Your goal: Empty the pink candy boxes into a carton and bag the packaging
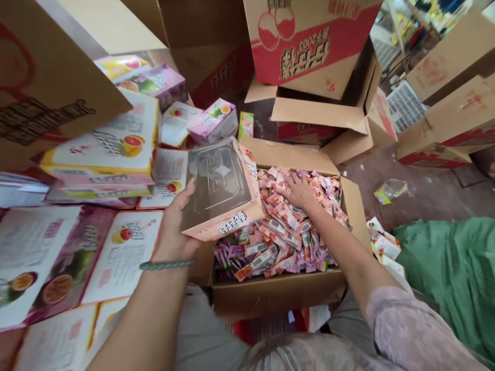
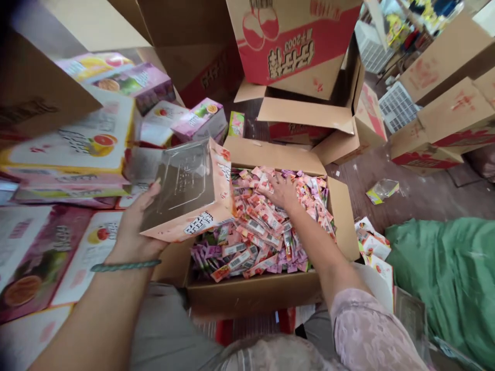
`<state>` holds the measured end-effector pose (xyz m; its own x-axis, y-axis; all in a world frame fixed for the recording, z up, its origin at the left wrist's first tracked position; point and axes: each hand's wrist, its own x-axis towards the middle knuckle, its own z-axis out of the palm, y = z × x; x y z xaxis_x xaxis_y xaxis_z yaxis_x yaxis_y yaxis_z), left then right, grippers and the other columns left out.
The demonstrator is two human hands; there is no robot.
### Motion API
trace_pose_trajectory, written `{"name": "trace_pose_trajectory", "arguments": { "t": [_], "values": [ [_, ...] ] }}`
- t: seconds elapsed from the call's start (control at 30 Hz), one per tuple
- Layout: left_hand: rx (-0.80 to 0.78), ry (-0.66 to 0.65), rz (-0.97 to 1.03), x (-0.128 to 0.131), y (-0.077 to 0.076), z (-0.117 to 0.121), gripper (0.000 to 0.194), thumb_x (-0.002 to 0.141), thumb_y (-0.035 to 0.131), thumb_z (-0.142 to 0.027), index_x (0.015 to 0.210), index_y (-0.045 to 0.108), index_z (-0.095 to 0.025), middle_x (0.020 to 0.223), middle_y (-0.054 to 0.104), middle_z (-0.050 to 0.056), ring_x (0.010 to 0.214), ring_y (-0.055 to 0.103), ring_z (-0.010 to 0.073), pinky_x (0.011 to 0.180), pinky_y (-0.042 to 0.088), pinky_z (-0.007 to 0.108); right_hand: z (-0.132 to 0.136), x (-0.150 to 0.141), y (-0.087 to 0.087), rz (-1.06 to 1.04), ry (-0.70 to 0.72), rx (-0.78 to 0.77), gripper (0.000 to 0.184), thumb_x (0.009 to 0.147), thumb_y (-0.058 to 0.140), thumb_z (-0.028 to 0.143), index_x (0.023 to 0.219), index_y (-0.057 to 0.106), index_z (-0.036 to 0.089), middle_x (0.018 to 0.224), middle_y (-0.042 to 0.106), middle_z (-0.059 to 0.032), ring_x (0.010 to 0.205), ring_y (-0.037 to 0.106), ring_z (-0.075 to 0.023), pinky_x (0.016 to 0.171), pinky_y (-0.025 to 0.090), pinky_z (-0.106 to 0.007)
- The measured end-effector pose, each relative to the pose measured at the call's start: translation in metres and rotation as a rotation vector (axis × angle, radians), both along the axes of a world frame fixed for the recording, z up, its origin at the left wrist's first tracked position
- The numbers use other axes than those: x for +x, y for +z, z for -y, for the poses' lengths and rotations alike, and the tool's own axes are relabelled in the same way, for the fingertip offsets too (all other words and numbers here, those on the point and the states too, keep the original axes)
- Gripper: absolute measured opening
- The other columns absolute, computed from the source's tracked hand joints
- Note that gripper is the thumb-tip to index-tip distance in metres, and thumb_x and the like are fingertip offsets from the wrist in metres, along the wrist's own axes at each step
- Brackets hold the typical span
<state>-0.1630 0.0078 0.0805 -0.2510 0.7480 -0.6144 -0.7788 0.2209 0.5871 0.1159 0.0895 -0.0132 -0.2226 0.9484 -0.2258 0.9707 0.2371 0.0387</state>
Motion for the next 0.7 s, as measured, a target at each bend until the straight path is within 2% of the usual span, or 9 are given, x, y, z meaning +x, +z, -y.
{"name": "trace_pose_trajectory", "arguments": {
  "t": [0.1, 0.2, 0.27, 0.37, 0.43, 0.5, 0.6, 0.7],
  "values": [
    [-0.162, -0.005, -0.080, 0.004, 0.001, 0.001, 0.023, 0.101, 0.054, -0.017, 0.094, 0.075, -0.012, 0.084, 0.081, 0.004, 0.081, 0.079, 0.0196, 0.100, 0.064, 0.038, 0.011, 0.000, -0.010, -0.021, -0.071, 0.020, 0.080, 0.102, 0.025, 0.079, 0.164, 0.041, 0.031, 0.159, 0.052, -0.0162, 0.141, 0.044, -0.0473, 0.111, 0.037, -0.076],
    [-0.173, 0.006, -0.155, 0.009, 0.000, 0.001, 0.026, 0.101, 0.052, -0.016, 0.089, 0.075, -0.014, 0.085, 0.081, 0.001, 0.089, 0.079, 0.0193, 0.104, 0.062, 0.036, 0.007, -0.005, -0.025, -0.014, -0.080, 0.036, 0.075, 0.104, 0.026, 0.075, 0.161, 0.047, 0.031, 0.146, 0.060, -0.0180, 0.136, 0.048, -0.0467, 0.109, 0.039, -0.076],
    [-0.149, 0.002, -0.187, 0.013, 0.000, -0.001, 0.024, 0.100, 0.055, -0.020, 0.089, 0.077, -0.017, 0.089, 0.082, 0.000, 0.097, 0.078, 0.0206, 0.108, 0.060, 0.036, -0.001, -0.006, -0.036, 0.003, -0.082, 0.047, 0.069, 0.106, 0.028, 0.069, 0.161, 0.047, 0.031, 0.147, 0.058, -0.0185, 0.138, 0.046, -0.0472, 0.110, 0.036, -0.078],
    [-0.116, -0.054, -0.215, 0.018, -0.003, -0.005, 0.025, 0.100, 0.056, -0.024, 0.089, 0.078, -0.019, 0.091, 0.082, -0.002, 0.106, 0.076, 0.0214, 0.113, 0.057, 0.037, -0.012, -0.006, -0.049, 0.009, -0.081, 0.030, 0.058, 0.110, 0.029, 0.051, 0.164, 0.041, 0.033, 0.156, 0.050, -0.0186, 0.143, 0.041, -0.0452, 0.114, 0.028, -0.080],
    [-0.004, -0.064, -0.231, 0.017, -0.006, -0.006, 0.030, 0.101, 0.052, -0.023, 0.088, 0.078, -0.018, 0.092, 0.082, -0.001, 0.107, 0.076, 0.0202, 0.116, 0.054, 0.037, -0.017, -0.002, -0.053, -0.006, -0.076, -0.004, 0.057, 0.110, 0.029, 0.037, 0.166, 0.037, 0.034, 0.157, 0.047, -0.0190, 0.144, 0.041, -0.0423, 0.117, 0.025, -0.079],
    [0.183, -0.053, -0.216, 0.012, -0.010, -0.006, 0.033, 0.103, 0.046, -0.022, 0.091, 0.077, -0.016, 0.096, 0.082, 0.001, 0.108, 0.075, 0.0198, 0.119, 0.051, 0.039, -0.021, 0.005, -0.055, -0.041, -0.074, -0.026, 0.058, 0.109, 0.031, 0.032, 0.167, 0.035, 0.032, 0.155, 0.049, -0.0195, 0.145, 0.041, -0.0405, 0.119, 0.023, -0.078],
    [0.455, -0.046, -0.159, -0.005, -0.014, 0.000, 0.032, 0.103, 0.046, -0.022, 0.098, 0.076, -0.013, 0.105, 0.081, 0.006, 0.115, 0.073, 0.0225, 0.123, 0.046, 0.043, -0.026, 0.022, -0.051, -0.166, -0.085, -0.042, 0.061, 0.108, 0.038, 0.040, 0.168, 0.033, 0.029, 0.157, 0.049, -0.0188, 0.147, 0.040, -0.0420, 0.119, 0.022, -0.079],
    [0.586, -0.027, -0.127, -0.021, -0.011, 0.008, 0.025, 0.100, 0.052, -0.021, 0.103, 0.075, -0.011, 0.111, 0.080, 0.007, 0.122, 0.069, 0.0224, 0.125, 0.043, 0.042, -0.030, 0.044, -0.033, -0.332, -0.060, -0.062, 0.071, 0.103, 0.046, 0.048, 0.169, 0.030, 0.026, 0.162, 0.045, -0.0163, 0.150, 0.040, -0.0403, 0.121, 0.029, -0.072]
  ]
}}
